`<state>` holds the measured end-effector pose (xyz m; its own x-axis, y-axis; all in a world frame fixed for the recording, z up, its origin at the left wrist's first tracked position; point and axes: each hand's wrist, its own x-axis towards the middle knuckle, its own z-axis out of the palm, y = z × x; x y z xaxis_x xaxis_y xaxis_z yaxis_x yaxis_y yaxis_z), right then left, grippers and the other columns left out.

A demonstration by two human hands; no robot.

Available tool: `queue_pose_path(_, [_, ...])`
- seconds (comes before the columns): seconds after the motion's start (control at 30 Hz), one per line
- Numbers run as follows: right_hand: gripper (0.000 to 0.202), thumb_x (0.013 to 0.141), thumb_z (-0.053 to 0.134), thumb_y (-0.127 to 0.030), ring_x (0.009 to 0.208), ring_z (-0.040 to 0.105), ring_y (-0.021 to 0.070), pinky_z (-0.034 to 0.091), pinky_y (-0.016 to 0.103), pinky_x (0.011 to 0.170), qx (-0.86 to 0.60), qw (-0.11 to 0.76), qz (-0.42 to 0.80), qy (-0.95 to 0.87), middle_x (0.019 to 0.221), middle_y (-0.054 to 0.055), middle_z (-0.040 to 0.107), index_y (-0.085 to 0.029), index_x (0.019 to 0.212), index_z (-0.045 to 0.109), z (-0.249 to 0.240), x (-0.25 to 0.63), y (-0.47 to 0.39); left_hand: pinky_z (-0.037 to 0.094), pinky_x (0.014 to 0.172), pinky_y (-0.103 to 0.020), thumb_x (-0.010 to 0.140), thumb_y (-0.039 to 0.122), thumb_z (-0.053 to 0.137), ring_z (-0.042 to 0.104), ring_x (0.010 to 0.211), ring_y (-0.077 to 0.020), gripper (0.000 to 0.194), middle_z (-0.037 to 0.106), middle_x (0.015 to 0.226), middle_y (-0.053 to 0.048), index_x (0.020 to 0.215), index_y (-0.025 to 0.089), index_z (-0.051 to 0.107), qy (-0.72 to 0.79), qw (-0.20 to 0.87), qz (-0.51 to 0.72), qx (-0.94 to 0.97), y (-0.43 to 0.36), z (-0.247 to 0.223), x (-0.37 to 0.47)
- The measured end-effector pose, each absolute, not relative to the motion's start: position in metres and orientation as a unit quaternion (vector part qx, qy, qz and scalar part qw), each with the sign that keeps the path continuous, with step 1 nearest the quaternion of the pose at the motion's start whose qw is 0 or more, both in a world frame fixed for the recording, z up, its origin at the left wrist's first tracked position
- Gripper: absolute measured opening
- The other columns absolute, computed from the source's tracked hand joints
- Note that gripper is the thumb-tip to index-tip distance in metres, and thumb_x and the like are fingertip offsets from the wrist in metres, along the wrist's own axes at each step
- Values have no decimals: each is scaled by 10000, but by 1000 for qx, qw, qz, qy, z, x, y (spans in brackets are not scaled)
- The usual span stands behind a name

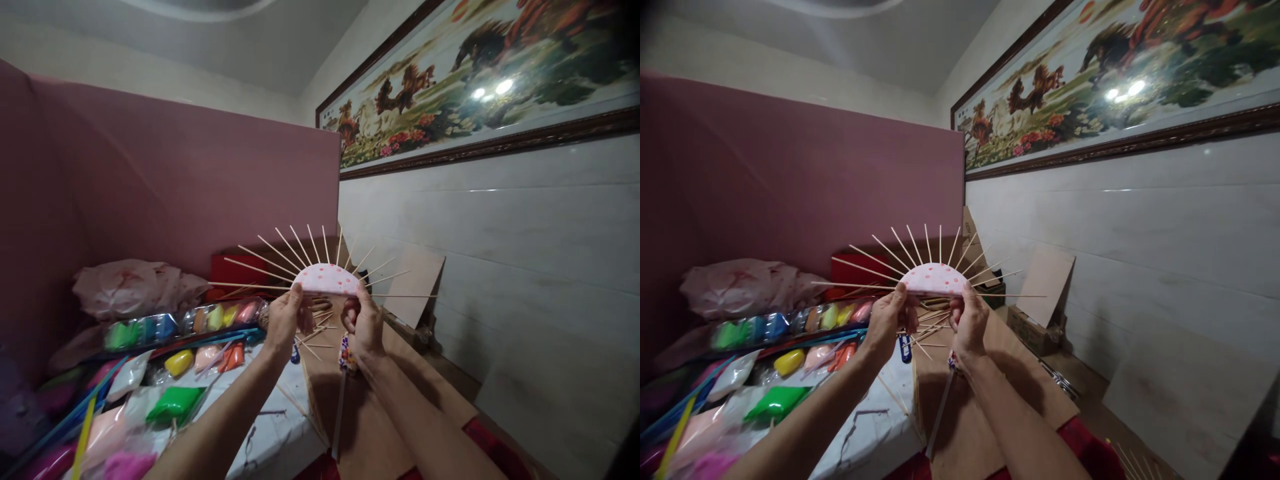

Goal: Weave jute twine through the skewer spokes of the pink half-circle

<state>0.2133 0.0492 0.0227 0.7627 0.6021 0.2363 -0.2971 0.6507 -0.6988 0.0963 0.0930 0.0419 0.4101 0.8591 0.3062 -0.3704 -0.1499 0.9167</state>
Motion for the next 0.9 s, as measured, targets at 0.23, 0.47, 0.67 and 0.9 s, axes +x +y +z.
queue_pose_path(0.23, [420, 766, 562, -464, 266, 222, 16, 143, 160, 284, -280, 869, 287, -289, 352, -95, 356, -160, 506, 434, 22, 213, 49, 246, 295, -175, 697, 541, 598, 396, 252, -76, 443, 465, 312, 34, 522, 159, 459, 210, 585, 522, 583, 81, 49, 98])
queue_pose_path(0.47, [394, 801, 531, -440, 297, 270, 31, 179, 159, 296, -246, 859, 313, -322, 381, -81, 382, -165, 537, 431, 20, 206, 47, 184, 277, -192, 771, 517, 517, 331, 228, -66, 491, 387, 273, 49, 436, 172, 416, 228, 543, 567, 575, 72, 52, 99])
queue_pose_path(0.67, [398, 802, 541, -437, 298, 297, 37, 205, 164, 298, -239, 863, 327, -302, 373, -76, 386, -167, 531, 427, 21, 206, 46, 254, 331, -206, 832, 475, 437, 347, 268, -68, 547, 367, 280, 38, 378, 174, 402, 239, 471, 571, 628, 64, 53, 96])
queue_pose_path(0.9, [444, 802, 549, -435, 279, 251, 28, 190, 170, 290, -193, 820, 430, -325, 356, -80, 340, -169, 480, 400, 20, 212, 46, 297, 410, -213, 853, 408, 436, 375, 340, -74, 479, 389, 335, 43, 433, 178, 420, 246, 347, 591, 685, 61, 49, 93])
